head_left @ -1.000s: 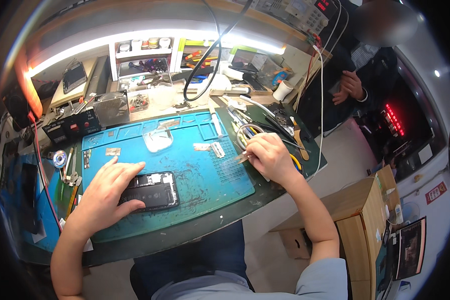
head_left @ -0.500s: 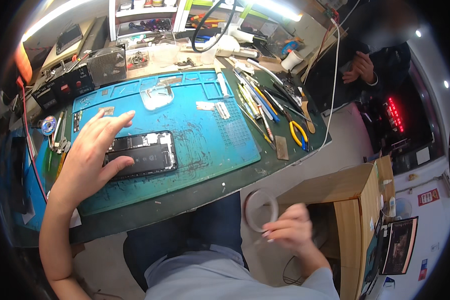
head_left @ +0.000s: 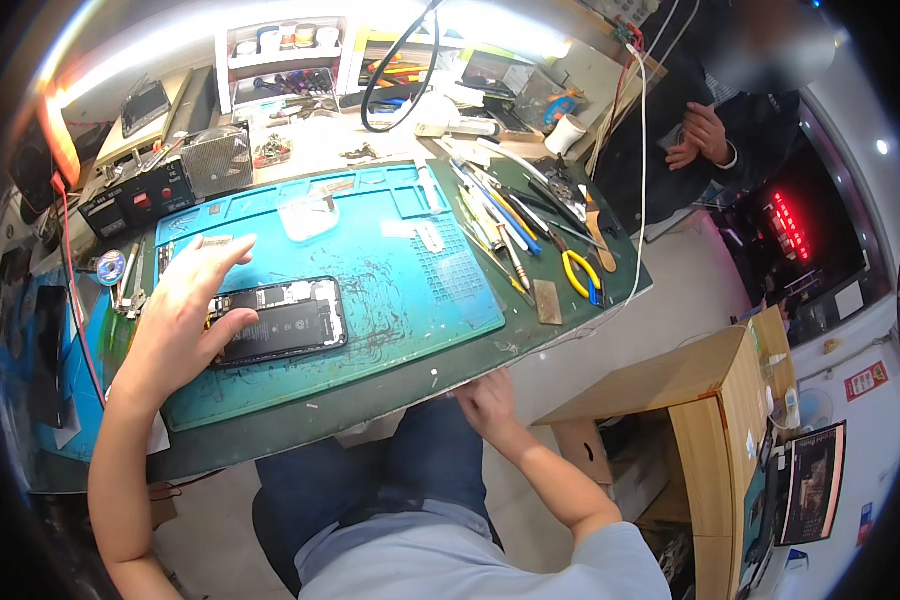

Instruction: The person disassembles a smartphone by removing the screen and internal components using a screwdriver and tweezers. They then reassemble the device, securing the screen and reconnecting internal parts.

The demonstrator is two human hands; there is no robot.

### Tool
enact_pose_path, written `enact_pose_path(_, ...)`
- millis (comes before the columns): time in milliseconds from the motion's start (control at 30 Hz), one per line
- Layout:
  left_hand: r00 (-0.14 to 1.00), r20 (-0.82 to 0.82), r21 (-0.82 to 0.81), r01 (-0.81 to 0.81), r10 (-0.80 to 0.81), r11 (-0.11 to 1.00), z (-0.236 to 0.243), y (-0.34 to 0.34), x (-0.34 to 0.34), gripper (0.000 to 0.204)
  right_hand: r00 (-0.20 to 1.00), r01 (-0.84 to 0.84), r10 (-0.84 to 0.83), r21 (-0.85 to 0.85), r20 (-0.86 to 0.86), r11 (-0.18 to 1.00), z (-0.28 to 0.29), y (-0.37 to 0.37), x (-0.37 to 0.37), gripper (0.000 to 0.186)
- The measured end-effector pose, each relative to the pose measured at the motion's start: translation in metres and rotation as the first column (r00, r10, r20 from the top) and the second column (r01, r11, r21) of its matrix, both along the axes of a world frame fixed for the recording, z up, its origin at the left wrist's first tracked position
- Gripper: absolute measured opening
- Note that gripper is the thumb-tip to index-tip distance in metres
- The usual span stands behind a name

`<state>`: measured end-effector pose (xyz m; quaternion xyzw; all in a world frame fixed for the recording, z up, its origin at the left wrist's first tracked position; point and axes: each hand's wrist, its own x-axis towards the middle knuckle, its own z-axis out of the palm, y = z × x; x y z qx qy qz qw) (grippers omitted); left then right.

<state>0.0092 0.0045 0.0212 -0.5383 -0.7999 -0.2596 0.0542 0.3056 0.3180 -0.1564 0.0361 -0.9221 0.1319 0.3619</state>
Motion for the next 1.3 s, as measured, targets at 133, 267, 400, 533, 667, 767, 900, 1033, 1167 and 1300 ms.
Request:
enact_pose_path(133, 0.999, -0.054, 0.053, -0.006, 0.009, 0.999, -0.001, 0.003, 0.005, 0.058, 0.973, -0.198, 0.193, 0.028, 0.123, 0.98, 0.042, -0.011, 0.05, 0.015)
enact_pose_path(267, 0.99, -0.142, 0.122, 0.04, -0.022, 0.992, -0.007, 0.004, 0.002, 0.021, 0.993, 0.097, -0.095, 0.042, -0.067, 0.994, 0.108, 0.013, 0.044, 0.017)
enact_pose_path(400, 0.993, -0.111, 0.119, 0.062, -0.048, 0.991, -0.004, 0.004, 0.009, 0.03, 0.889, 0.456, -0.457, -0.083, 0.012, 0.886, 0.164, 0.07, -0.031, 0.036)
enact_pose_path(533, 0.992, -0.087, 0.086, 0.099, -0.091, 0.991, -0.001, 0.005, 0.012, 0.045, 0.861, 0.495, -0.491, 0.002, 0.133, 0.869, 0.164, 0.098, -0.068, 0.034)
enact_pose_path(667, 0.997, -0.009, -0.045, 0.081, -0.081, 0.996, 0.0, 0.005, 0.015, 0.08, 0.872, 0.461, -0.459, 0.029, 0.167, 0.887, 0.175, 0.081, -0.08, 0.034)
enact_pose_path(767, 0.996, 0.017, -0.077, 0.092, -0.091, 0.993, -0.002, 0.006, 0.018, 0.084, 0.785, 0.502, -0.414, -0.081, 0.462, 0.861, 0.177, 0.066, -0.086, 0.035)
enact_pose_path(900, 0.996, -0.004, -0.095, 0.092, -0.092, 0.991, 0.003, 0.004, 0.018, 0.089, 0.763, 0.501, -0.491, 0.095, 0.42, 0.86, 0.173, 0.077, -0.092, 0.04)
enact_pose_path(1033, 0.994, 0.014, -0.068, 0.112, -0.111, 0.991, 0.003, 0.004, 0.017, 0.089, 0.812, 0.505, -0.492, 0.045, 0.313, 0.862, 0.192, 0.071, -0.095, 0.034)
enact_pose_path(1167, 0.994, -0.01, -0.052, 0.107, -0.108, 0.993, 0.0, 0.003, 0.017, 0.086, 0.955, 0.279, -0.223, -0.334, 0.196, 0.9, 0.209, 0.04, -0.105, 0.011)
enact_pose_path(1300, 0.996, -0.031, -0.042, 0.087, -0.089, 0.995, 0.003, 0.003, 0.023, 0.083, 0.972, -0.156, 0.229, -0.589, 0.05, 0.793, 0.201, -0.001, -0.131, 0.031)
